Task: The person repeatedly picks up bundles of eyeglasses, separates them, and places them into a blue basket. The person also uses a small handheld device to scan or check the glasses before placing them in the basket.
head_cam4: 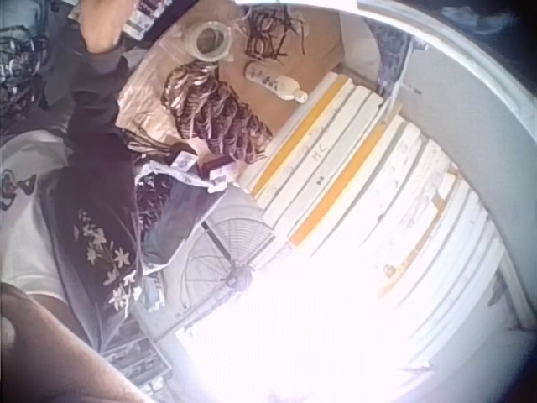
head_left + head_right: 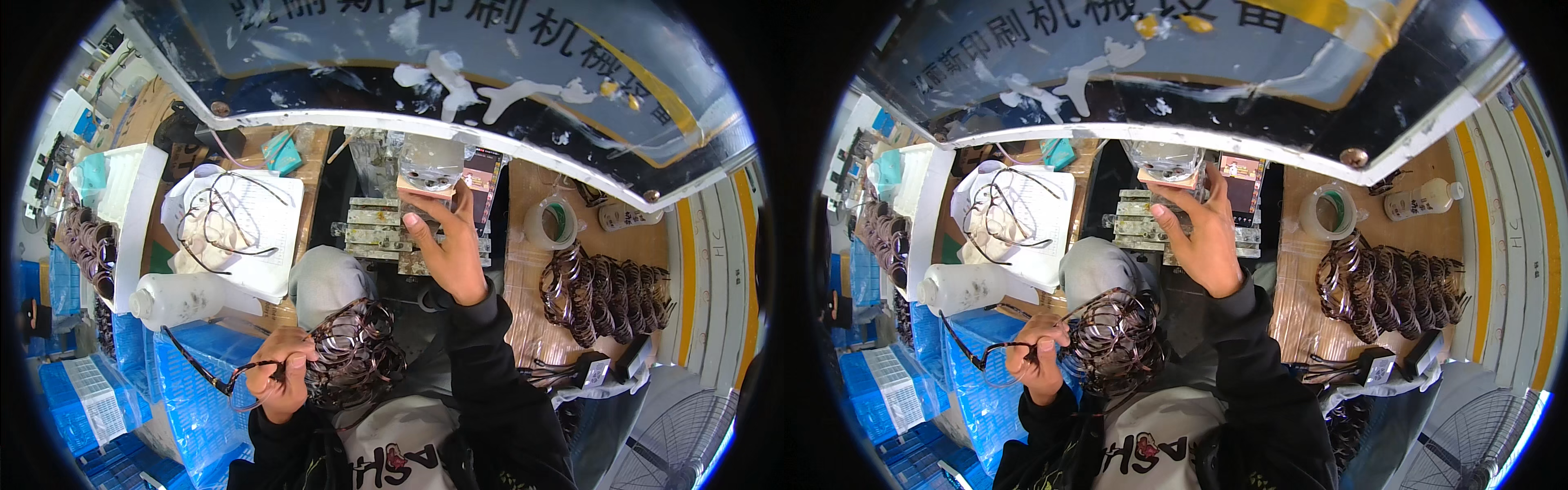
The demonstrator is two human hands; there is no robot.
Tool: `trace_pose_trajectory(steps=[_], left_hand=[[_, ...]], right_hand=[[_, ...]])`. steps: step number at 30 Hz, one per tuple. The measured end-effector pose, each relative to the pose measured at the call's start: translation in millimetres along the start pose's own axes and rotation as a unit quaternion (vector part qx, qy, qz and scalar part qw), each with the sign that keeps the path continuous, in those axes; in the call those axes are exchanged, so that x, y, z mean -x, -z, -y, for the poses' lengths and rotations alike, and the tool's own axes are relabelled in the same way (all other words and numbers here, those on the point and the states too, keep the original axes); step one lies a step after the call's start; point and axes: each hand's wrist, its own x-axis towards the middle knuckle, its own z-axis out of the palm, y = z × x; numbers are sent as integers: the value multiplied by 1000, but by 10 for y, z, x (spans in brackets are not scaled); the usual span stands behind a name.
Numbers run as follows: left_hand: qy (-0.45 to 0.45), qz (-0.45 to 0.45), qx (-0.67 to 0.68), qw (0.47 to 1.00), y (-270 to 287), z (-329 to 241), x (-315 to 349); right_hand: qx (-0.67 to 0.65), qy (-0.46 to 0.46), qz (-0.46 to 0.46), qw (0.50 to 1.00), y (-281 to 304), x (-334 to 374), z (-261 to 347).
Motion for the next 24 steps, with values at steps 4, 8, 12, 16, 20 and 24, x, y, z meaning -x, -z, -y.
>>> trace_pose_trajectory(steps=[4, 8, 12, 16, 20, 24], left_hand=[[-2, -1, -1, 1000, -11, 9, 39], [-18, 4, 0, 1000, -39, 42, 52], [-33, -1, 11, 999, -45, 60, 45], [21, -14, -3, 1000, -43, 39, 32], [100, -79, 34, 991, -69, 10, 24], [192, -66, 15, 979, -41, -41, -19]], right_hand=[[-48, -18, 52, 997, 37, -34, 9], [-123, -9, 36, 992, 199, 110, 0], [-111, -42, -43, 992, 354, 532, -3], [-84, 59, 51, 993, 260, 839, -86], [-135, 54, 95, 985, -61, 1023, -35], [-162, 64, 111, 978, -250, 978, 25]])
